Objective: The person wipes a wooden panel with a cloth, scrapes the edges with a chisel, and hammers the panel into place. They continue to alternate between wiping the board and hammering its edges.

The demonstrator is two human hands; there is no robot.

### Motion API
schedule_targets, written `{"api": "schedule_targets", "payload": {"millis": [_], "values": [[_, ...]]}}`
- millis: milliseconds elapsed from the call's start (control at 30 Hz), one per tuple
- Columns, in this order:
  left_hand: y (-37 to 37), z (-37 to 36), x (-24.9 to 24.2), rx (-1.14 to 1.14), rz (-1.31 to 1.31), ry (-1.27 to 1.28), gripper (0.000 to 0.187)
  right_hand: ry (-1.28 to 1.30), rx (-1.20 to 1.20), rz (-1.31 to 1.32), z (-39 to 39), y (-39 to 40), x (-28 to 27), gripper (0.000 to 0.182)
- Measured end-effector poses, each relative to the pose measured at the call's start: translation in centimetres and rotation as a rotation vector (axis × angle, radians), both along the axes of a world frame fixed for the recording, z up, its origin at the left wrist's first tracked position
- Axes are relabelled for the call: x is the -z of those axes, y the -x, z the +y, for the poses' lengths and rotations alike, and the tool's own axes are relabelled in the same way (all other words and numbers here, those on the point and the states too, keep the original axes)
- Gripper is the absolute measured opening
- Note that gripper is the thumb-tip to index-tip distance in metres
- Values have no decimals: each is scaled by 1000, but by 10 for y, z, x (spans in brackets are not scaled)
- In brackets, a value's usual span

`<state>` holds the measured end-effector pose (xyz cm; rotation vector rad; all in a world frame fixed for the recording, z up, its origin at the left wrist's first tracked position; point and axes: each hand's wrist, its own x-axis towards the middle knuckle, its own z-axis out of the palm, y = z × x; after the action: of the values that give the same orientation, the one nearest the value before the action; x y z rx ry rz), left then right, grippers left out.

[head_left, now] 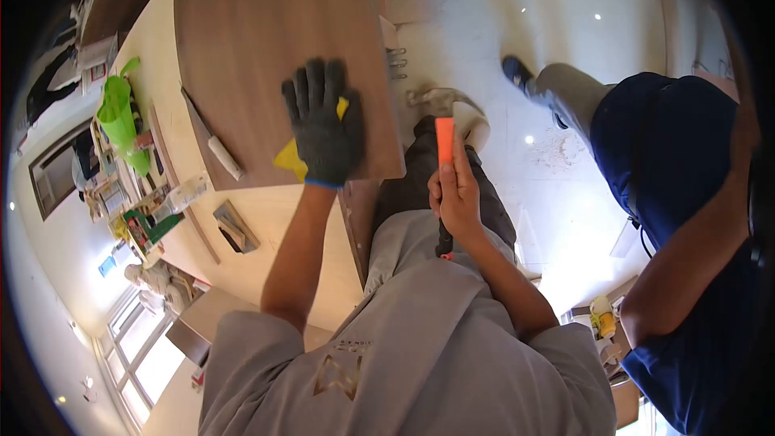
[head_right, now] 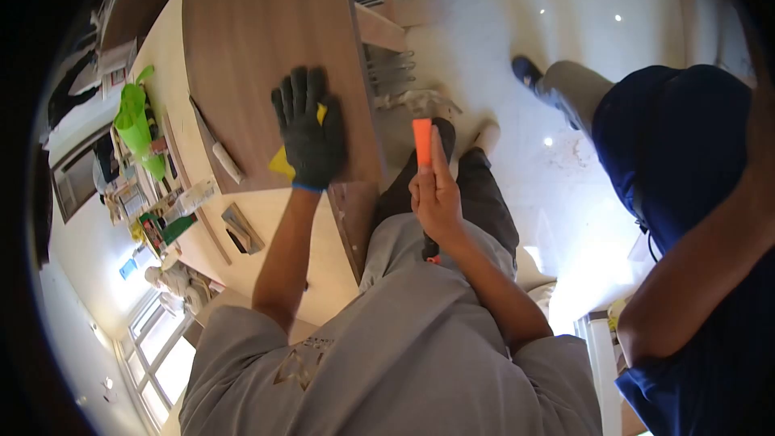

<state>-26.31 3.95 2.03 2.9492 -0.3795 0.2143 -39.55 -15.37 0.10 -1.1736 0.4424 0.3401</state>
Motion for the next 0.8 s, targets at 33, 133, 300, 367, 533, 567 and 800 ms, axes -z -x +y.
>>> {"api": "schedule_targets", "payload": {"millis": [33,133,300,367,533,567,800], "values": [[-5,2,2,-12,-5,-19,48,-19,-10,3,5,3,1,56],[-11,2,6,-41,-22,-40,49,-34,-69,19,4,5,-1,56],[-9,3,5,-51,-27,-49,48,-55,-21,37,11,18,-2,57],[-9,5,9,-37,-70,-49,47,-34,-22,34,13,26,-5,57],[-10,6,11,-17,-140,-30,47,41,-84,14,11,51,-12,58],[-10,7,11,-12,-150,-30,47,35,-33,8,12,55,-10,58],[-5,6,7,-33,-120,-60,48,56,3,14,18,79,-13,57]]}}
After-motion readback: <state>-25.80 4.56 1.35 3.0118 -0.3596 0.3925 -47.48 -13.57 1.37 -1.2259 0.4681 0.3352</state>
